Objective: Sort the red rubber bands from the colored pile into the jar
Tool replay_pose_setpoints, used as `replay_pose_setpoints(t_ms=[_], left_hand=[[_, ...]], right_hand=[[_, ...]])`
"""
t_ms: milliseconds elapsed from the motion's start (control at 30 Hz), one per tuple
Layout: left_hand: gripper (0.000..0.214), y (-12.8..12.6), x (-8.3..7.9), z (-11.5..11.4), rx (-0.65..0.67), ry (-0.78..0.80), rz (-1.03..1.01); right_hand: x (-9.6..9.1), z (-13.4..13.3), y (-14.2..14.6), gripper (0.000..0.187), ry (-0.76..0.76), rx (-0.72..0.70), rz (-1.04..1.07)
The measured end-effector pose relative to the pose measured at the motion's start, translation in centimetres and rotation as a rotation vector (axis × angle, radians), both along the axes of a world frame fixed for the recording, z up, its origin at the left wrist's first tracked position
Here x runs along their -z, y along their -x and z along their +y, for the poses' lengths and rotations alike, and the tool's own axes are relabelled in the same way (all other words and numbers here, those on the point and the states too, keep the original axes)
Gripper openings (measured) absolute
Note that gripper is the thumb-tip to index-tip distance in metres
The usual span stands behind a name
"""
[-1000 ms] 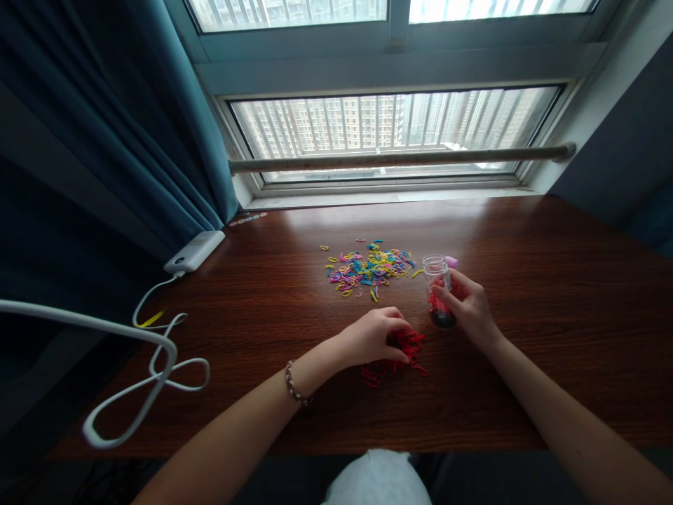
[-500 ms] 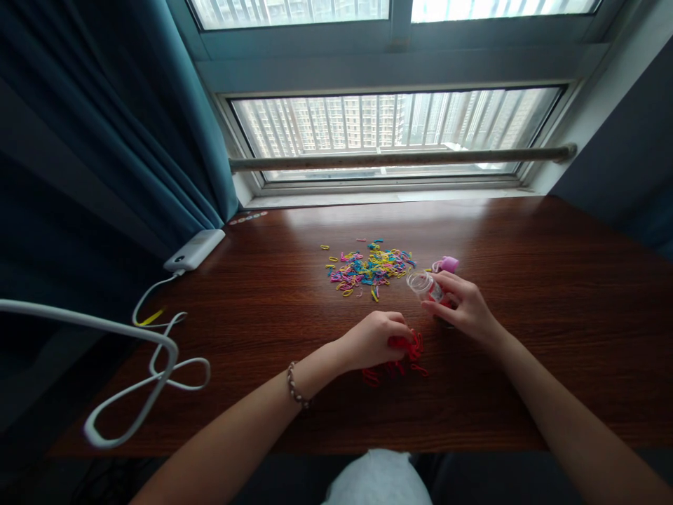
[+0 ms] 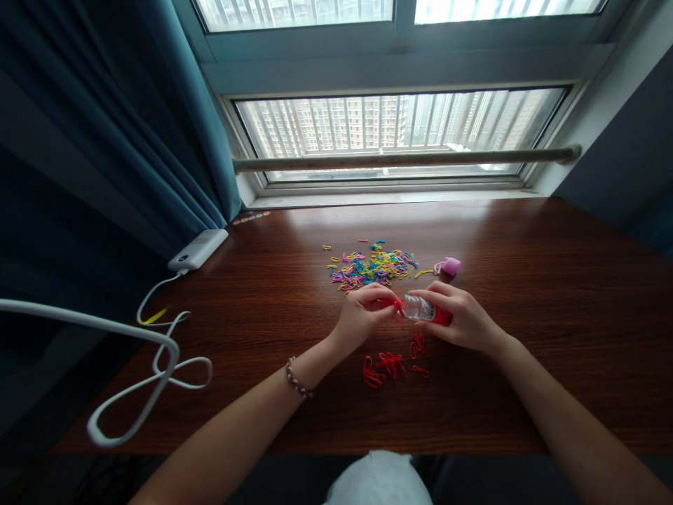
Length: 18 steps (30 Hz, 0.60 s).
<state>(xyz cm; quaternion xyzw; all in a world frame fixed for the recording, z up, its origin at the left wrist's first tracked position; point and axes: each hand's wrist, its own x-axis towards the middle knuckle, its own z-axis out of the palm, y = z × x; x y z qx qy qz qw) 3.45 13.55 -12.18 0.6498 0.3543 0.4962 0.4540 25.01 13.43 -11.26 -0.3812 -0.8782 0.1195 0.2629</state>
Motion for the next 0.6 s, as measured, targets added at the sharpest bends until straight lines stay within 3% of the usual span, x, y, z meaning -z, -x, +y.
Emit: replay_pose_setpoints(t_ms=[133, 300, 600], left_hand=[[0.007, -0.1, 0.0, -0.5, -0.039, -0.213, 0.157], [0.008, -0.4, -0.1, -1.0, -0.173, -0.277, 0.177], [0.008, 0.2, 0.4, -0.9, -0.164, -0.609, 0.348]], right_hand=[[0.1, -0.3, 0.3, 0.044, 0.001, -0.030, -0.008], [0.0, -0.5, 0.6, 0.044, 0.014, -0.049, -0.007], [0.0, -0.6, 0.6, 0.044, 0.022, -0.058, 0.004]])
